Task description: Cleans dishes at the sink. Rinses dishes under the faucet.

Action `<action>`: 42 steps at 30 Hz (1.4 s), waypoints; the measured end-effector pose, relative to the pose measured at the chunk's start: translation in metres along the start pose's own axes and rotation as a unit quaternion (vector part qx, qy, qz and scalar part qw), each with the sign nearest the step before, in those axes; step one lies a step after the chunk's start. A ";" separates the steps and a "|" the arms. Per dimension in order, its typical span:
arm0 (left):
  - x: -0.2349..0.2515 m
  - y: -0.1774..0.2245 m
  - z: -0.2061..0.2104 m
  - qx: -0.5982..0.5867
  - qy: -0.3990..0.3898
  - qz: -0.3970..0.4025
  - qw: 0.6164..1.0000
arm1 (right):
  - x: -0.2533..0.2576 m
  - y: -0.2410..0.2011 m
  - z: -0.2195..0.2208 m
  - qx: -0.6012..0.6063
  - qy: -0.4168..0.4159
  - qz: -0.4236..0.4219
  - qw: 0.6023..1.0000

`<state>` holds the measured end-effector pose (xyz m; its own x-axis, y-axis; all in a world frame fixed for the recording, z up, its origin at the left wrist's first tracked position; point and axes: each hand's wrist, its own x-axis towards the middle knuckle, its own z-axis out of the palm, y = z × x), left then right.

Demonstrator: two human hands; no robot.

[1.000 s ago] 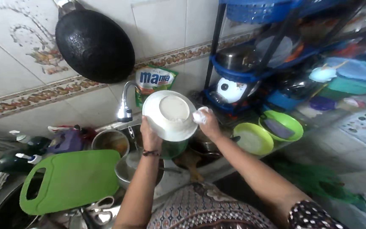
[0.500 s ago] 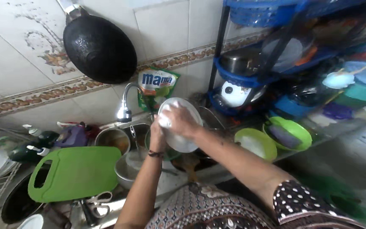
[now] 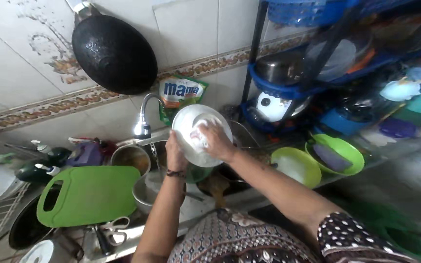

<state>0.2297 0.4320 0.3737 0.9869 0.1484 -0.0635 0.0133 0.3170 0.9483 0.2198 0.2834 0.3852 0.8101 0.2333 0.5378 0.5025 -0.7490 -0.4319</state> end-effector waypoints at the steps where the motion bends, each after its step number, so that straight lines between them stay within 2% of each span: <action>1: 0.003 0.003 -0.005 0.003 0.016 0.003 1.000 | -0.007 0.005 0.001 0.017 -0.013 -0.007 1.000; 3: 0.005 0.008 -0.014 0.006 0.028 0.002 1.000 | -0.009 0.024 -0.003 0.010 -0.028 0.029 0.999; 5: 0.002 0.005 -0.014 0.027 0.014 -0.001 1.000 | 0.005 0.038 -0.004 -0.019 -0.008 0.084 0.996; 8: 0.000 -0.010 -0.002 0.028 -0.026 -0.016 0.999 | 0.033 0.016 -0.005 -0.033 -0.017 0.130 0.991; 9: 0.002 -0.013 0.002 0.017 -0.033 -0.018 0.999 | 0.035 0.002 -0.003 -0.032 -0.023 0.115 0.993; 12: 0.007 -0.019 0.004 -0.017 -0.052 0.008 0.998 | 0.006 -0.026 0.017 -0.058 -0.004 -0.006 0.998; 15: 0.005 -0.011 0.003 -0.020 0.012 0.002 1.000 | -0.034 -0.007 0.039 -0.098 0.090 -0.132 0.982; 17: 0.006 -0.007 0.005 -0.050 0.054 -0.008 0.997 | -0.053 0.014 0.045 -0.102 0.138 -0.144 0.975; 19: 0.008 -0.011 0.001 -0.085 0.046 0.004 0.995 | -0.063 0.034 0.048 -0.090 0.203 -0.094 0.971; 21: 0.008 -0.016 -0.004 -0.097 0.028 0.006 0.995 | -0.063 0.046 0.041 -0.055 0.245 0.002 0.968; 23: 0.008 -0.018 -0.006 -0.078 0.027 -0.005 0.997 | -0.054 0.052 0.026 -0.005 0.243 0.111 0.964; 25: 0.007 -0.021 -0.007 -0.053 0.023 -0.017 0.998 | -0.045 0.054 0.006 0.077 0.200 0.242 0.946; 27: 0.009 -0.025 -0.009 -0.013 0.024 -0.029 0.999 | -0.038 0.056 -0.016 0.213 0.147 0.370 0.892; 28: 0.010 -0.026 -0.010 0.010 0.024 -0.035 0.999 | -0.035 0.060 -0.023 0.284 0.142 0.398 0.861; 32: 0.018 -0.032 -0.013 0.082 -0.007 -0.044 0.996 | -0.027 0.065 -0.049 0.534 0.093 0.398 0.740; 34: 0.025 -0.036 -0.009 0.094 -0.021 -0.029 0.995 | -0.025 0.047 -0.066 0.562 0.064 0.405 0.719; 36: 0.032 -0.042 -0.006 0.093 -0.028 0.015 0.995 | -0.021 0.028 -0.075 0.573 0.050 0.391 0.719; 38: 0.034 -0.044 -0.003 0.113 -0.050 0.065 0.990 | -0.015 0.018 -0.077 0.576 0.026 0.331 0.747; 40: 0.026 -0.032 0.005 0.155 -0.077 0.066 0.983 | -0.008 0.008 -0.081 0.493 -0.012 0.290 0.820; 42: 0.016 -0.017 0.016 0.137 -0.096 0.016 0.986 | -0.002 -0.001 -0.083 0.345 -0.055 0.237 0.906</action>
<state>0.2476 0.4138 0.3615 0.9994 -0.0334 0.0037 -0.0022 0.0464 0.9989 0.1920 0.2323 0.4447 0.9906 0.0762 0.1137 0.1281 -0.2232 -0.9663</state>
